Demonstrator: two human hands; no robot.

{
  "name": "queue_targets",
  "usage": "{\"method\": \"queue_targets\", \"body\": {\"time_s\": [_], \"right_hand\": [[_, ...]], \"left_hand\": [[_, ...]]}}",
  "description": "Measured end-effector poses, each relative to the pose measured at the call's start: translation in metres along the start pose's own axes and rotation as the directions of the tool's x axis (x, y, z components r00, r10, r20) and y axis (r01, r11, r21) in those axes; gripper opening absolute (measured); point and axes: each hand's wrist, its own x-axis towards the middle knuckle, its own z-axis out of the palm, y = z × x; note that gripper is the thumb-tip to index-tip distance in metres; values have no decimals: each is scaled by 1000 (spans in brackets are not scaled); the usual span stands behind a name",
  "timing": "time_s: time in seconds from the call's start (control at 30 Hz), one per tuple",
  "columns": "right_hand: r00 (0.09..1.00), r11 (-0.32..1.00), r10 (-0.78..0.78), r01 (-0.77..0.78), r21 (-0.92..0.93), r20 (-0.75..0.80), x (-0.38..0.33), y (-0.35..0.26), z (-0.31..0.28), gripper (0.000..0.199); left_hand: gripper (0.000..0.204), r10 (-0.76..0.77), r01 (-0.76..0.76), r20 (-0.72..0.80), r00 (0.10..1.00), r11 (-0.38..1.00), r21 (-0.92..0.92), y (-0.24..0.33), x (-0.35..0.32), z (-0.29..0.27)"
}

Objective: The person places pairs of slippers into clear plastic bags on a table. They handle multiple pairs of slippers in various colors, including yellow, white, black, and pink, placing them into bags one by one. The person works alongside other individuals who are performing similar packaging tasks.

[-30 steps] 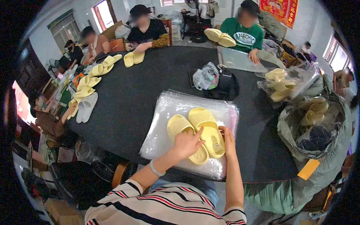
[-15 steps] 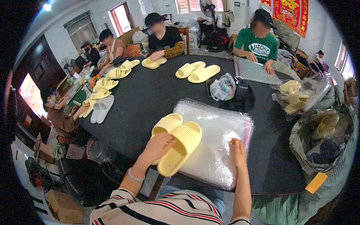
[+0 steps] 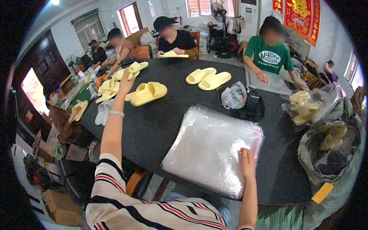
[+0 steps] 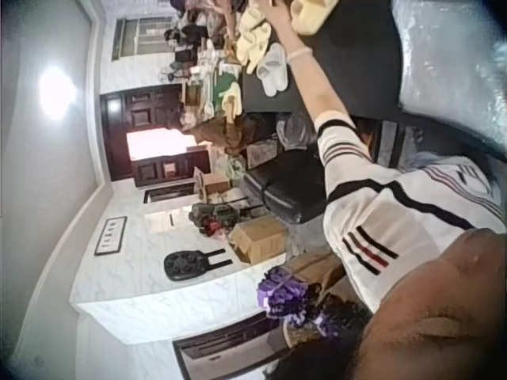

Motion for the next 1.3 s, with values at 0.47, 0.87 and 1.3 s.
{"method": "queue_targets", "body": {"time_s": [0.47,0.87,1.3], "right_hand": [[991,971,-121,107,-214,-51,-3,3,6,30],[885,904,-398,334,-265,-243,61,6,-156,55],[668,804,-95,-385,-453,-738,178,-3,-338,80]], "left_hand": [[61,251,-295,695,674,954,-58,189,-232,102],[62,164,-333,714,680,937,102,198,-288,124],[64,173,-325,676,717,940,104,187,-293,125]]}}
